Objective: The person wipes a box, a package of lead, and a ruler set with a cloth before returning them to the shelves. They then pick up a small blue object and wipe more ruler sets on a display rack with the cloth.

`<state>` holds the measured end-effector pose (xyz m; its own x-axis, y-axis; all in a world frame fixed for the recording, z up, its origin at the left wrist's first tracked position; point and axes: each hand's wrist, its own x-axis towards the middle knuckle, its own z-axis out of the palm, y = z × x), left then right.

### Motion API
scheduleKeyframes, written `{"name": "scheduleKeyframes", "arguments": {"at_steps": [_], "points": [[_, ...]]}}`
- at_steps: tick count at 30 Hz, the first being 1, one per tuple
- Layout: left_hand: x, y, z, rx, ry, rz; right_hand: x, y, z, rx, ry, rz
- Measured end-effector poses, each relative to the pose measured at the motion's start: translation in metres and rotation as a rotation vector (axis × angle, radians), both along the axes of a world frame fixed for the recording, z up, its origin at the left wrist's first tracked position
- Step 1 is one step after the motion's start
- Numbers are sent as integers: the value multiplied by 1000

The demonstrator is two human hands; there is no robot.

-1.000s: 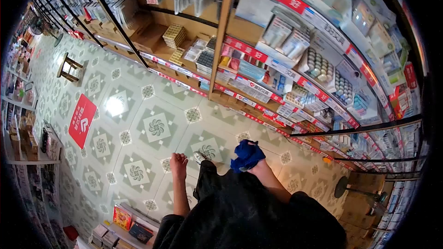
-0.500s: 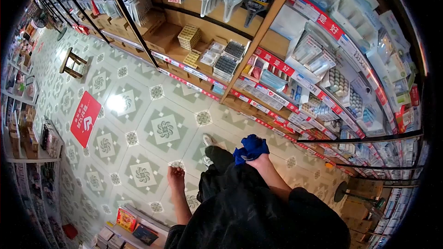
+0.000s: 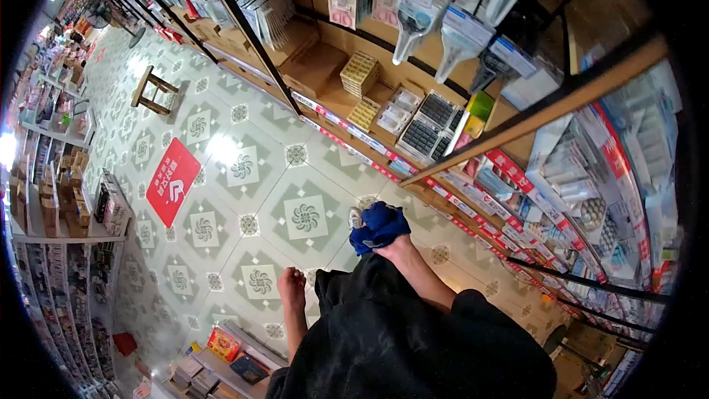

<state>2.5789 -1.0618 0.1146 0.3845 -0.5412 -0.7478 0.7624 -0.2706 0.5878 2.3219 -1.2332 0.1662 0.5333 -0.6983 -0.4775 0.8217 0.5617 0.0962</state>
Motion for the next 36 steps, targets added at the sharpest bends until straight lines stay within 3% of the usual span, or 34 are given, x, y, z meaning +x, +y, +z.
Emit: {"name": "scheduleKeyframes", "arguments": {"at_steps": [3, 7, 8, 9, 11, 13, 15, 17, 20, 25, 29, 30, 33, 35, 36], "points": [[20, -46, 17, 91, -79, -5, 17, -37, -3, -37, -28, 14], [34, -102, 22, -15, -122, -33, 19, -74, -3, 52, -8, -28], [32, -116, 27, -22, -114, -37, 15, -79, -13, -84, -13, -37], [31, -128, 31, -33, -107, -42, 10, -81, -18, 4, 22, -39], [25, -151, 36, 5, -103, -127, 4, -93, -22, -152, -122, -98], [16, -171, 37, 40, -100, -207, -3, -99, 0, 205, 190, -174], [14, -185, 25, 76, -84, -293, -20, -93, -52, 186, 84, -270], [13, -197, 14, 54, -82, -345, -14, -93, -58, 92, 425, -248], [18, -215, 2, -2, -39, -434, -26, -108, -18, 145, 179, -239], [39, -264, 3, 12, -37, -551, -13, -103, -38, 70, 291, -251], [82, -314, -4, -52, -23, -683, 19, -107, -61, 74, 120, -371], [88, -330, 9, -17, -72, -671, 31, -107, -66, 138, 197, -366], [122, -364, 6, -90, -46, -603, 67, -121, -45, -12, 260, -280], [138, -385, 8, -57, -57, -584, 88, -129, -45, 43, 80, -255], [149, -392, -3, -42, -47, -583, 99, -130, -44, -56, 26, -252]]}}
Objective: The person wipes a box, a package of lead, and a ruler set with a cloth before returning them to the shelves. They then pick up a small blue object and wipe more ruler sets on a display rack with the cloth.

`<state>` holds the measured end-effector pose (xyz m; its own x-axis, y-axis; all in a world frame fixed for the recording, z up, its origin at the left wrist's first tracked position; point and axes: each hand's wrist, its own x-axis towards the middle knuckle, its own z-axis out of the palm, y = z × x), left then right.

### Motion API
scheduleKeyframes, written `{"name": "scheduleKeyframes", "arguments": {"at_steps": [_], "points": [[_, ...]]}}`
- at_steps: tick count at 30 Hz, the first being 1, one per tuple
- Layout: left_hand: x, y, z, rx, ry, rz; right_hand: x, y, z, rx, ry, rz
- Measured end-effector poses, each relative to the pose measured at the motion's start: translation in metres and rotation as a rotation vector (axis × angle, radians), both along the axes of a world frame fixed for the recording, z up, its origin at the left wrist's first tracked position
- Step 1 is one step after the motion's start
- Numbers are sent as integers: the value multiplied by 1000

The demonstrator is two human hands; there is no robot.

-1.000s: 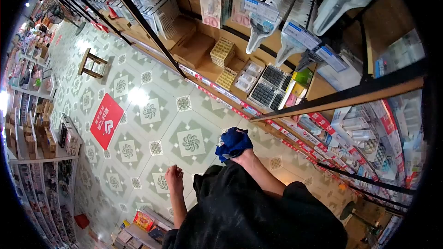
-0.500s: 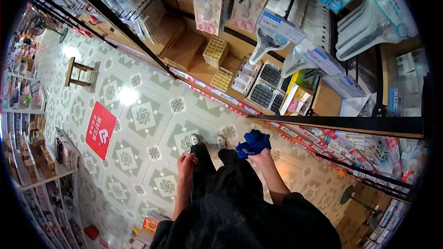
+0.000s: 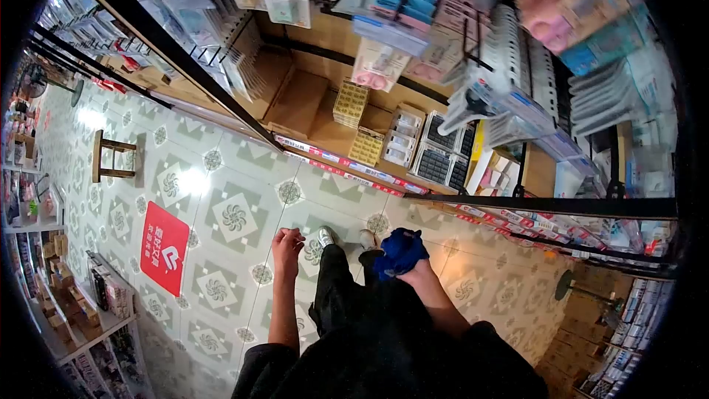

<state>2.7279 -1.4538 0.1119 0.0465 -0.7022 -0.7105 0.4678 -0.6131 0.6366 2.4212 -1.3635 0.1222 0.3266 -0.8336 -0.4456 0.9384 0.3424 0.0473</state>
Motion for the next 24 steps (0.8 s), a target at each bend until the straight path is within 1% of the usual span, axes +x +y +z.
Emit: {"name": "scheduleKeyframes", "arguments": {"at_steps": [3, 4, 7, 8, 11, 12, 15, 16, 17, 19, 21, 23, 24], "points": [[20, -15, -24, 44, -18, 15, 20, -5, 29, 321, 276, 23], [26, -17, -32, 34, -15, 12, 25, -10, 45, 299, 281, 55], [29, -20, -51, 62, -10, 26, 11, 2, 33, 387, 429, 39], [28, -21, -57, 69, -11, 20, 1, 8, 26, 250, 375, 33], [13, -18, -65, 76, 29, -1, -23, 16, 23, 325, 440, -114], [5, -17, -68, 78, 22, -22, -33, 20, 17, 479, 539, -150], [-30, -16, -83, 38, -40, -122, -51, -11, 31, 419, 943, -15], [-46, -15, -97, 37, -60, -148, -62, -17, 11, 354, 1209, -14], [-68, -14, -111, 19, -62, -160, -68, -28, 2, 286, 1417, 21], [-118, -6, -144, -62, 7, -210, -101, -48, -29, -49, 1817, 276], [-173, -4, -176, -112, 94, -281, -136, -74, -64, -301, 2156, 608], [-222, -10, -186, -112, 217, -311, -142, -112, -69, -438, 2391, 932], [-239, -18, -195, -142, 152, -319, -137, -128, -70, -235, 2425, 1152]]}}
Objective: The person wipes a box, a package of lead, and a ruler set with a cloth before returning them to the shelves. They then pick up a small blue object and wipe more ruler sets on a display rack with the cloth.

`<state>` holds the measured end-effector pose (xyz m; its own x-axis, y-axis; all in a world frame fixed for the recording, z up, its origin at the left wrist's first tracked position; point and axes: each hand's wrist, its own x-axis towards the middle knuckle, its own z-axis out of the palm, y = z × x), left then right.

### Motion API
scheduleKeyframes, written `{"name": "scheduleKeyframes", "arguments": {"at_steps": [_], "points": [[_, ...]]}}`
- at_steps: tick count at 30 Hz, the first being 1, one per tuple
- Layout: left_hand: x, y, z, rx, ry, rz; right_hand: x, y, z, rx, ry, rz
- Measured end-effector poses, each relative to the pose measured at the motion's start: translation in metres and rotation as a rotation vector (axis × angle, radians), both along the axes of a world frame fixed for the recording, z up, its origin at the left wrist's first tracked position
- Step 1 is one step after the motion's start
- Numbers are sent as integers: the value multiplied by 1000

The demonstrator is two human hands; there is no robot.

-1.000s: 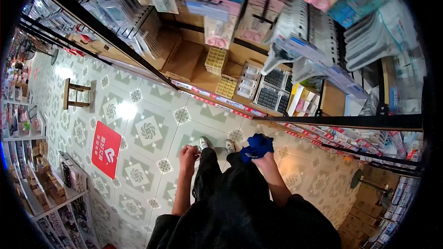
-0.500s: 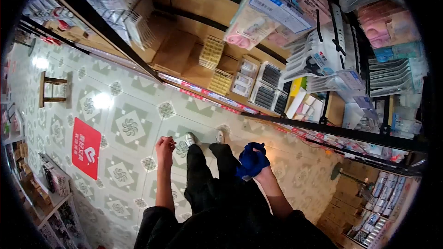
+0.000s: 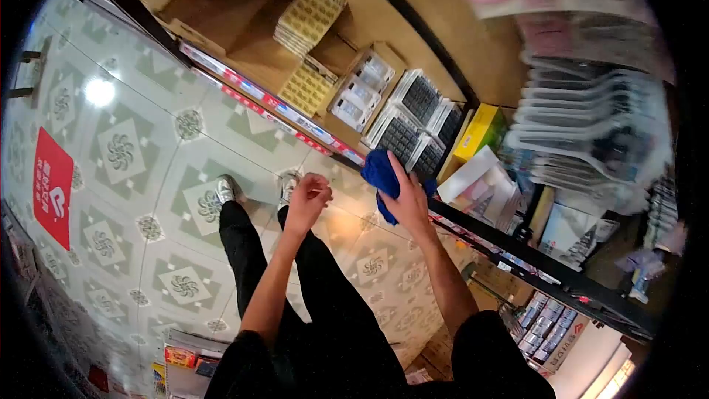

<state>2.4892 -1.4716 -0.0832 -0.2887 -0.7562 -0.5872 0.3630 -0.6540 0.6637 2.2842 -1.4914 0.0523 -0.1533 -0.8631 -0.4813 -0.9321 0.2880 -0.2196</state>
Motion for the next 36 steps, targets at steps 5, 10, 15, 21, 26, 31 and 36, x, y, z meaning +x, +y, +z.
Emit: {"name": "scheduleKeyframes", "arguments": {"at_steps": [5, 10, 15, 21, 26, 31, 36], "points": [[-64, -11, -38, -91, -212, -28, -29, -24, -78, -347, -159, -39], [-123, -55, -33, -547, -339, -159, -57, -27, -143, -605, -83, -351], [-191, -76, -80, -838, -483, -135, -86, -48, -157, -627, 150, -464], [-194, -77, -99, -908, -401, -139, -106, -69, -161, -649, 12, -323], [-194, -74, -104, -948, -427, -169, -81, -20, -152, -537, 20, -267], [-201, -74, -104, -966, -490, -108, -113, -58, -160, -652, 44, -456], [-203, -73, -114, -992, -493, -51, -142, -121, -162, -787, 118, -406]]}}
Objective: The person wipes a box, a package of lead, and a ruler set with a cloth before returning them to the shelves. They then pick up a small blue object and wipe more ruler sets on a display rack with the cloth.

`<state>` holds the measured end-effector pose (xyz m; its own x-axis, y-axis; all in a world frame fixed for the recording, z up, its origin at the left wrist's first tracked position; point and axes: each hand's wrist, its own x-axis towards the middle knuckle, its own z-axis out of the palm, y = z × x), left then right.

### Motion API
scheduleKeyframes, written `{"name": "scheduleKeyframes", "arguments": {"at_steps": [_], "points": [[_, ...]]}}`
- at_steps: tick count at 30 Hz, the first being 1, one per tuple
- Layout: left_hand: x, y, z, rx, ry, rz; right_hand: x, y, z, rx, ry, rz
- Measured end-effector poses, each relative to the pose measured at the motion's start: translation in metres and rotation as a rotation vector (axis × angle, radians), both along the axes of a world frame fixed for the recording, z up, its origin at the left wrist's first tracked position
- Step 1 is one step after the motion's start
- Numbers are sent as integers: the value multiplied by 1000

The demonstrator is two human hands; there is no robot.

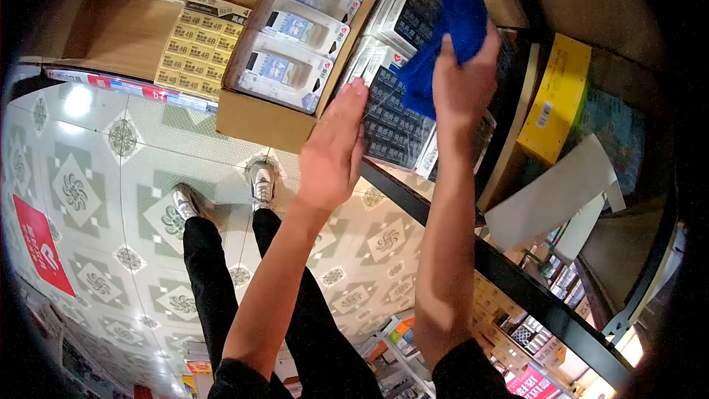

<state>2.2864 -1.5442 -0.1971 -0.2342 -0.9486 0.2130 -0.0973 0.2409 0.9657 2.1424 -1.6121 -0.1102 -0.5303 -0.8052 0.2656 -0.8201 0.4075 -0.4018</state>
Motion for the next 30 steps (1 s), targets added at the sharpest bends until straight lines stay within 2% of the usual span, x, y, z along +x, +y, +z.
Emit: {"name": "scheduleKeyframes", "arguments": {"at_steps": [2, 3, 5, 6, 9, 11, 13, 16, 19, 20, 23, 26, 29, 30], "points": [[-1, 0, 0, 1, 1, 13, -1, -19, 1, 48, 90, 166], [-1, 0, 1, 4, -2, 15, 5, -27, 1, 168, 67, 162], [-1, 0, 2, 10, 1, 7, 10, -38, -9, 153, 354, 221], [0, 0, 1, 12, 3, 5, -3, -38, -17, 26, 363, 330], [0, 0, 2, 29, 9, 1, -25, -30, -30, -80, 210, 95], [2, -1, 2, 43, 25, -14, -29, -21, -19, 14, -9, -135], [4, -1, 3, 62, 55, -42, -26, -28, -13, 175, 101, -253], [3, 0, 2, 47, 57, -39, -20, -49, 0, 437, 224, -200], [1, -1, 0, 28, 32, -38, -20, -42, -14, 151, 239, 137], [1, 0, 0, 30, 38, -42, -17, -33, -12, 126, 265, 258], [4, 1, -1, 34, 23, -47, -21, -27, -12, 117, 225, 342], [4, -2, 2, 22, 18, -15, -25, -42, -9, 270, 243, 82], [6, -3, 2, 0, 42, -23, -19, -53, -8, 275, 332, 19], [6, -2, 2, -4, 38, -21, -18, -56, -5, 360, 316, -43]]}}
